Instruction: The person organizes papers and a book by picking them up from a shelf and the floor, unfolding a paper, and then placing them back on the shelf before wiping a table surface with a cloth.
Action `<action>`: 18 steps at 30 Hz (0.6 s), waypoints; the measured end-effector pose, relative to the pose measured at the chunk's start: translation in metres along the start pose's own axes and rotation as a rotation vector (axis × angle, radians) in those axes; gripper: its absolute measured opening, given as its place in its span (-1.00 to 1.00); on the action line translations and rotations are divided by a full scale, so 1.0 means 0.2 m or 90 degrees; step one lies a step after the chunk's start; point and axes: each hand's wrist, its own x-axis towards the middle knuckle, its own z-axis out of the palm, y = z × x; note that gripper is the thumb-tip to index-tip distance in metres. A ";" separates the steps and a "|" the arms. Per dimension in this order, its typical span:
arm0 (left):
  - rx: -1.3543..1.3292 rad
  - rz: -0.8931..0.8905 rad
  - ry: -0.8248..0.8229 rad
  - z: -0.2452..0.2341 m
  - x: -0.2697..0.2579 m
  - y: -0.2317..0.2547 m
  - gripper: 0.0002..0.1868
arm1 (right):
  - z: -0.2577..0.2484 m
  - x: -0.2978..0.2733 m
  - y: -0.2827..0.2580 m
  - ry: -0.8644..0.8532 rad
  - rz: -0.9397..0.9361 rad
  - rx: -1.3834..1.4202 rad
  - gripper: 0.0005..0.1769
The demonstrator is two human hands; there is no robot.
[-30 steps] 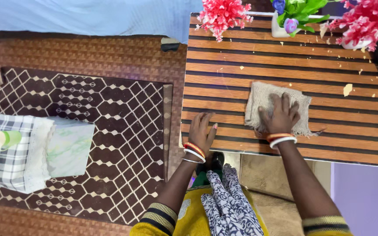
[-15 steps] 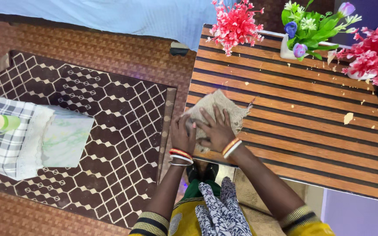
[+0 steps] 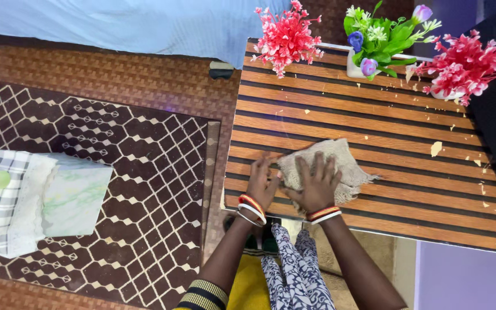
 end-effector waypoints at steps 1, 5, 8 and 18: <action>0.000 0.002 -0.003 -0.03 0.02 -0.03 -0.32 | -0.01 0.00 -0.08 -0.068 -0.044 -0.044 0.16; 0.069 -0.048 0.105 -0.24 0.11 -0.15 -0.62 | 0.02 0.02 -0.29 -0.067 -0.113 -0.086 -0.02; 0.091 -0.027 0.117 -0.43 0.17 -0.20 -0.64 | 0.12 0.24 -0.44 -0.009 -0.181 -0.001 -0.10; 0.015 -0.083 -0.038 -1.22 0.42 -0.43 -0.63 | 0.23 1.02 -0.98 0.168 -0.122 0.036 -0.58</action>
